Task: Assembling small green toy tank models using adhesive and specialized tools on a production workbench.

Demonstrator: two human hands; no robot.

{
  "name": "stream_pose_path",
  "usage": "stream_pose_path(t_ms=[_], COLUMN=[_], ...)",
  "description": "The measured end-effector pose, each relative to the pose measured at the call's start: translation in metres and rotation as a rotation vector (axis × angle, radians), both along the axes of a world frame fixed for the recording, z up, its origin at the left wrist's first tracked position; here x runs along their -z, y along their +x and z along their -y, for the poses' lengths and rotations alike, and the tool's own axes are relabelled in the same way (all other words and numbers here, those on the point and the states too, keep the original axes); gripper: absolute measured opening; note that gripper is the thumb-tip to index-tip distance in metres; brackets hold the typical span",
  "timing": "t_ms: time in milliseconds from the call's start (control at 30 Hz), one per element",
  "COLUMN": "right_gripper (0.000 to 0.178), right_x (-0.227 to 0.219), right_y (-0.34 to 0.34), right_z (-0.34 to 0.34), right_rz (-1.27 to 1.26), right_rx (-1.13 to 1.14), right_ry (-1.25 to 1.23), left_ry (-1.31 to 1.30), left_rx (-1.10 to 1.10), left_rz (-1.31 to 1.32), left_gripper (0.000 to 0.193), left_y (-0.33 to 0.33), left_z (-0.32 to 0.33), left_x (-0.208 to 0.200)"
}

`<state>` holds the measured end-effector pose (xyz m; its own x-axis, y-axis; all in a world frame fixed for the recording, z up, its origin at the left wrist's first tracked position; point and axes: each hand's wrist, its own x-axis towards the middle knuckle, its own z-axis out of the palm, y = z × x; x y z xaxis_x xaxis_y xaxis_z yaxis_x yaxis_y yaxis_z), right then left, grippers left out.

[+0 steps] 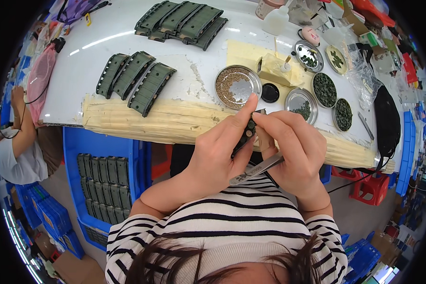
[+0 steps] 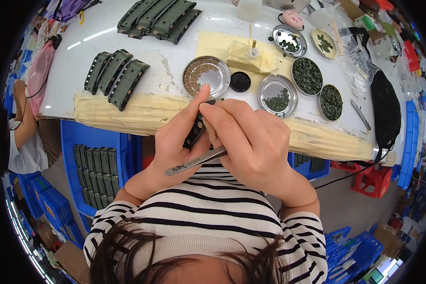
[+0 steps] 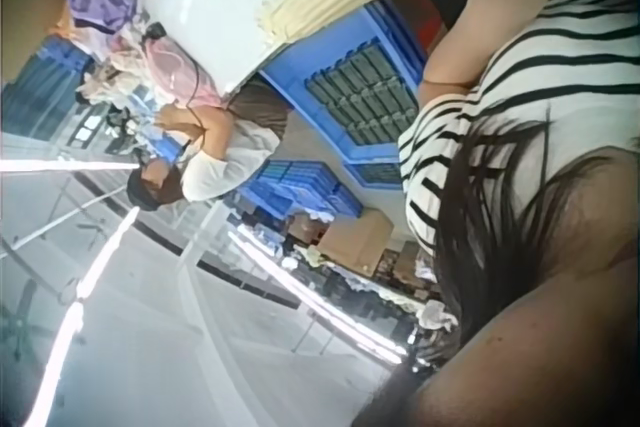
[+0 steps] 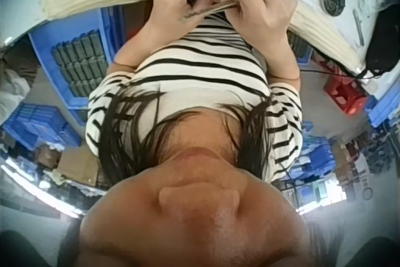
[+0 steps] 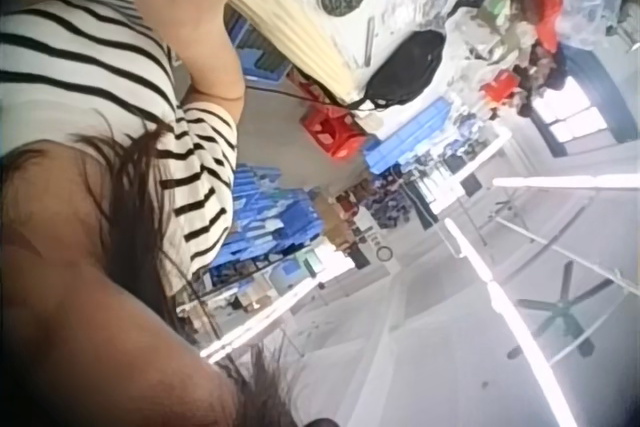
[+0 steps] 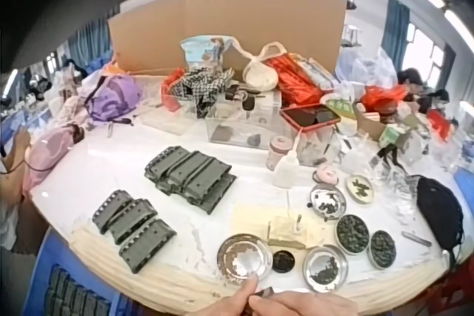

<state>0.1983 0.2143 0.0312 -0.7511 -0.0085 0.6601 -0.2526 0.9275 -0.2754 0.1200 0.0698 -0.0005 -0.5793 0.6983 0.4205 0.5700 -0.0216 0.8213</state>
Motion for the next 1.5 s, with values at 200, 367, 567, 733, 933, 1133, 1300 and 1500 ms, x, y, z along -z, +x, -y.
stream_pose_path(t_ms=[200,367,567,733,933,1133,1300,1500], right_gripper=[0.034,0.023,0.014,0.022,0.016,0.015,0.009,0.014], right_x=[0.004,-0.011,-0.017,-0.010,-0.001,0.004,-0.024,-0.007], right_y=[-0.001,-0.001,-0.003,-0.024,-0.045,-0.042,-0.016,-0.016], right_z=[0.000,-0.004,-0.037,-0.072,-0.078,-0.080,-0.051,-0.024], right_rz=[0.001,0.013,-0.068,0.043,0.202,0.171,-0.089,-0.015], right_rx=[-0.040,-0.049,0.170,0.282,0.288,0.254,0.204,-0.186], right_ry=[-0.079,-0.261,-0.449,-0.310,-0.267,-0.248,-0.583,-1.190], left_ry=[0.017,0.047,0.109,0.183,0.292,0.364,0.451,0.475], left_rx=[0.005,0.113,0.275,0.287,0.312,0.337,0.476,0.547], left_rz=[-0.067,0.163,0.520,0.826,1.117,1.333,1.506,1.573], left_gripper=[0.072,0.059,0.038,0.035,0.035,0.035,0.042,0.047], left_y=[0.000,-0.004,-0.016,-0.018,-0.025,-0.027,-0.027,-0.023], left_z=[0.000,0.000,0.001,-0.002,-0.011,-0.013,-0.015,-0.019], left_x=[0.005,0.000,0.009,0.003,-0.002,0.005,0.011,0.010])
